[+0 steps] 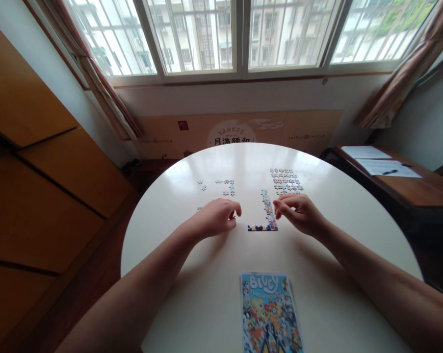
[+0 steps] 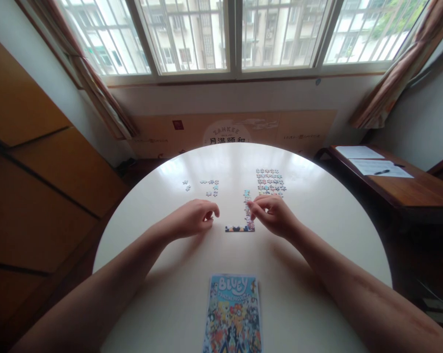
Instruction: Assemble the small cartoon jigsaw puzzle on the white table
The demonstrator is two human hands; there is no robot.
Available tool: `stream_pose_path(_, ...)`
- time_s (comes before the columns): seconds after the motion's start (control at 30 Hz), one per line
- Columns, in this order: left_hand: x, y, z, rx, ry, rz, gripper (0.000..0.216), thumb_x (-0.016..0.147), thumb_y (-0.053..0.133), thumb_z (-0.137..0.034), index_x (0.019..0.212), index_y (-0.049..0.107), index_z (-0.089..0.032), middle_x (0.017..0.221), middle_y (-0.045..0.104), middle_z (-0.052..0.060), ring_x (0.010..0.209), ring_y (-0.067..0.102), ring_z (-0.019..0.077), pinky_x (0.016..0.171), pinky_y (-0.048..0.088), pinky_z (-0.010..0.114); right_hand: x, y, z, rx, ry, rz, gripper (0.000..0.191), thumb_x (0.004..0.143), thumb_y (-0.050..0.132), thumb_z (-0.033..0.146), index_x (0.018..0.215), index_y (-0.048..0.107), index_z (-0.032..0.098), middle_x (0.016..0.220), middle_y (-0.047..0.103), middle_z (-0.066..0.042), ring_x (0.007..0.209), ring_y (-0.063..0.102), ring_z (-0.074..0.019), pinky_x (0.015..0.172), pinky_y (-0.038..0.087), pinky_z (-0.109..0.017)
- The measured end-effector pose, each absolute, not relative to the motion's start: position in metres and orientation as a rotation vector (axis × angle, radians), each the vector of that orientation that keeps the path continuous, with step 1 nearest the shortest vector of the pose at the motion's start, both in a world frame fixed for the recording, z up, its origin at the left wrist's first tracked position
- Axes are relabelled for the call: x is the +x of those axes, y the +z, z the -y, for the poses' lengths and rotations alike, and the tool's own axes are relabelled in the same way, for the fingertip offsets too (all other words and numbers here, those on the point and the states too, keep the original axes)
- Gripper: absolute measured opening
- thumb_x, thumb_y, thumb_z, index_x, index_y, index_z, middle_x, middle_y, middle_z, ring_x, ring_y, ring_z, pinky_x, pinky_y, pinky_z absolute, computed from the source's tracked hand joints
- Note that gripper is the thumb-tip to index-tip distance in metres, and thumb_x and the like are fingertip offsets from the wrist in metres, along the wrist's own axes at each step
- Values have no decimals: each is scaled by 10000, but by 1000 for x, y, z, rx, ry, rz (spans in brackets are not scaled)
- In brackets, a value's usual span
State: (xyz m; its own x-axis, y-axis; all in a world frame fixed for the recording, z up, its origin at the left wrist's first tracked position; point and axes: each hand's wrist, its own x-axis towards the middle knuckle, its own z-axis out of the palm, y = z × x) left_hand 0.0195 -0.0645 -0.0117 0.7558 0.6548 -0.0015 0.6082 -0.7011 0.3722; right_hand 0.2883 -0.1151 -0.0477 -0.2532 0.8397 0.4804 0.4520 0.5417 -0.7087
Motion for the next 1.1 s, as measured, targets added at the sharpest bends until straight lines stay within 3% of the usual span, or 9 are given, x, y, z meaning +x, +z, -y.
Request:
stream_pose_path(0.23,23,-13,68,2502,72,-964,142,804,598,-217,892,708,-197,847,713,42,753,614,173,657,423,287,286,-45,116,-1038,550,1900,488,1013,518,377,589,683,199,627,666,-27,619,627,-150,675,474,-302)
stream_pose_path(0.6,27,-18,63,2323,19,-976,207,788,705,-340,942,717,-201,886,723,44,761,631,171,685,453,296,285,-44,117,-1040,532,1940,484,1015,519,367,598,700,198,641,679,-25,619,632,-140,669,476,-293)
stream_pose_path(1.1,25,-17,61,2333,-24,-969,189,787,657,-280,934,746,-203,867,728,35,738,623,167,645,430,285,287,-47,115,-1054,542,1955,492,1018,511,378,603,711,205,644,685,-24,633,640,-142,677,484,-291)
